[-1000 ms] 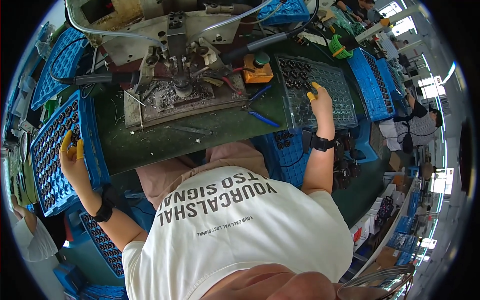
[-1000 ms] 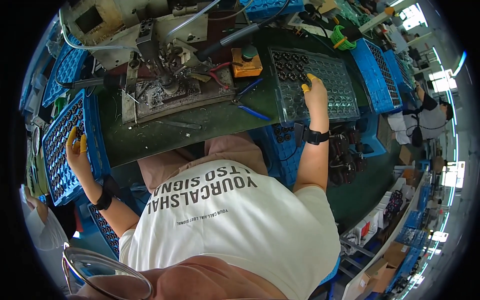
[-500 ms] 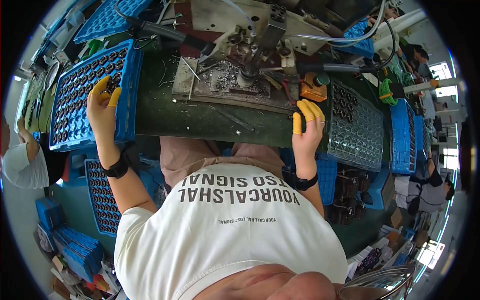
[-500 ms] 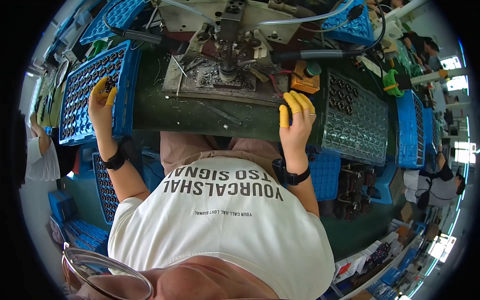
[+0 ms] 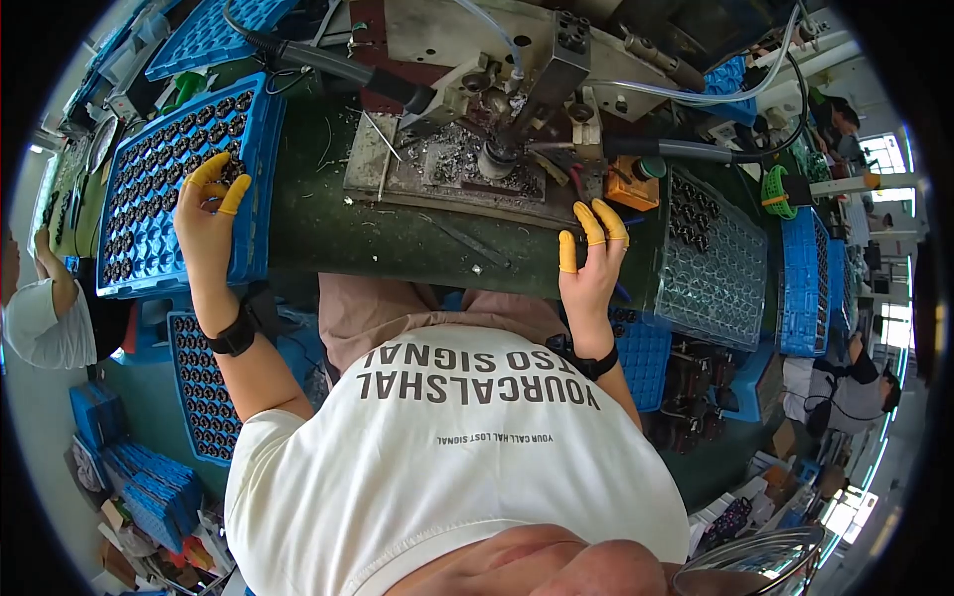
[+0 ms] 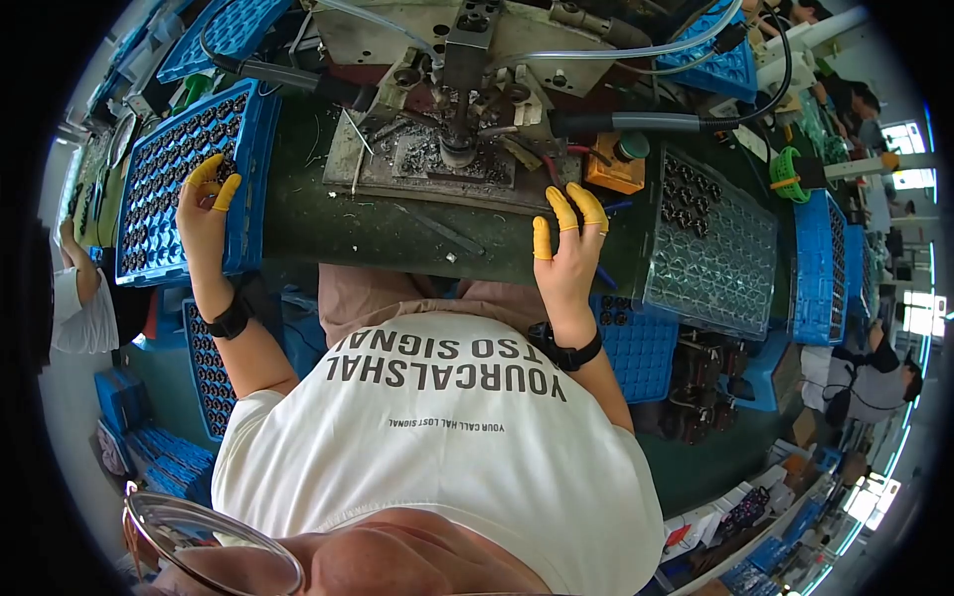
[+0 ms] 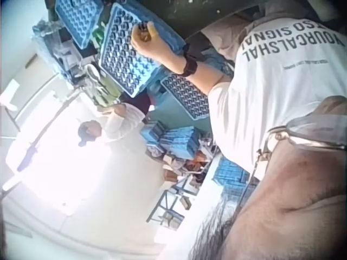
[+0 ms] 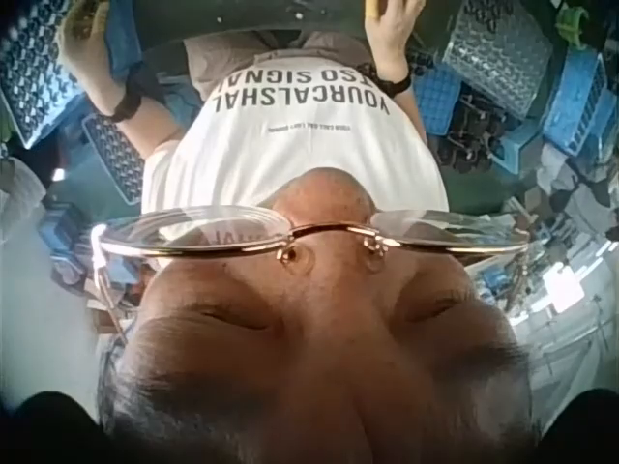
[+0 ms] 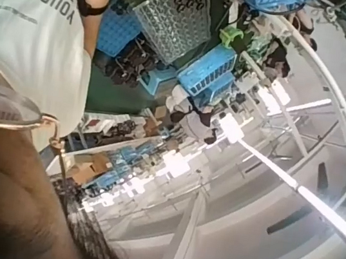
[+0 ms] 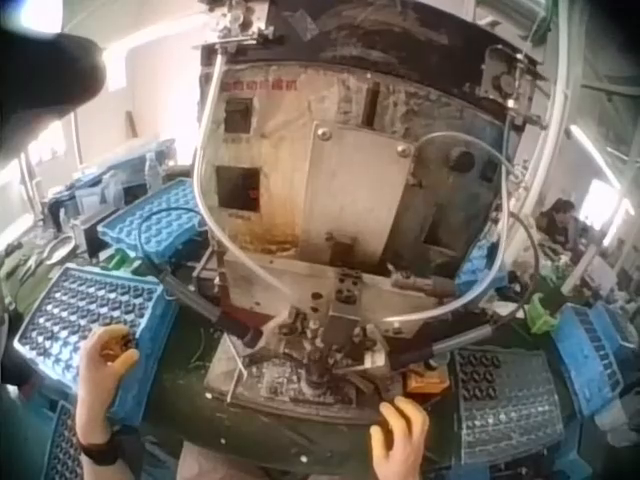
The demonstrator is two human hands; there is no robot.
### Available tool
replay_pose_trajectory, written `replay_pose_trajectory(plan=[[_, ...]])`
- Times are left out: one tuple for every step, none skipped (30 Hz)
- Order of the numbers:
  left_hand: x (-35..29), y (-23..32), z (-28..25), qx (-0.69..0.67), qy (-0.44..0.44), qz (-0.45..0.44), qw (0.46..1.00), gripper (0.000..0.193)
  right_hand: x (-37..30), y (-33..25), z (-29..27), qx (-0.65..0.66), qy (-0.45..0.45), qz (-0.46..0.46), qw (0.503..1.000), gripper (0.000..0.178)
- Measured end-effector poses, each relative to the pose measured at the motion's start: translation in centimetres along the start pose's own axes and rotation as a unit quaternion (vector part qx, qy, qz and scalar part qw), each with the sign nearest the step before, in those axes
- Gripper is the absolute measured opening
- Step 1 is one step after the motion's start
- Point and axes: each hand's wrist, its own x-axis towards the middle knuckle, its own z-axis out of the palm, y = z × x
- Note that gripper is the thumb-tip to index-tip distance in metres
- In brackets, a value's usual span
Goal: The recorder is using an industrial machine to process small circular electronic components and then sorting them into plastic trays.
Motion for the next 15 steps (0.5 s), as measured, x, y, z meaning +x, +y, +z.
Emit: replay_pose_trajectory(plan=[[0.1,0.1,0.1,0.0,-0.001,-0.001,1.0,0.039,0.0,0.0,-0.1,-0.005,0.001,0.001,1.0,0.037],[0.1,0.2,0.1,0.007,-0.003,0.002,1.0,0.038,0.0,0.1,0.0,-0.004,0.0,0.0,1.0,0.037],[0.0,0.3,0.0,0.014,-0.004,0.005,1.0,0.038,0.0,0.2,0.1,-0.003,-0.001,-0.003,1.0,0.038],[0.0,0.2,0.0,0.015,-0.003,0.004,1.0,0.038,0.0,0.2,0.1,-0.002,-0.001,-0.006,1.0,0.038],[0.1,0.2,0.1,0.013,-0.006,0.004,1.0,0.038,0.0,0.1,0.1,-0.002,-0.002,-0.005,1.0,0.038],[0.1,0.1,0.1,0.012,-0.009,0.005,1.0,0.038,0.1,0.0,0.0,-0.013,0.004,-0.007,1.0,0.038],[0.0,0.2,0.1,0.013,-0.009,0.004,1.0,0.038,0.2,-0.2,-0.1,-0.024,0.01,-0.009,1.0,0.037],[0.0,0.4,0.1,0.015,-0.008,0.002,1.0,0.038,0.5,-0.4,-0.2,-0.022,0.01,-0.011,1.0,0.037],[0.0,0.5,0.1,0.017,-0.007,-0.001,1.0,0.038,0.8,-0.5,-0.4,-0.009,0.027,-0.024,0.999,0.037],[0.0,0.6,0.0,0.018,-0.004,-0.002,1.0,0.038,1.2,-0.7,-0.6,0.005,0.044,-0.037,0.998,0.037],[0.0,0.6,0.2,0.016,-0.006,0.003,1.0,0.038,1.8,-1.1,-0.7,0.005,0.043,-0.038,0.998,0.037],[0.0,0.7,0.0,0.015,-0.009,0.008,1.0,0.039,2.7,-1.8,-0.8,0.062,0.027,-0.045,0.997,0.038],[-0.1,0.7,-0.2,0.017,-0.009,0.008,1.0,0.039,3.6,-2.4,-0.6,0.119,0.011,-0.051,0.992,0.039],[-0.1,0.6,-0.1,0.015,-0.009,0.01,1.0,0.039,4.3,-2.6,0.0,0.159,0.005,-0.036,0.987,0.043],[-0.1,0.6,0.0,0.014,-0.008,0.011,1.0,0.038,5.0,-3.0,0.5,0.158,0.006,-0.036,0.987,0.043]])
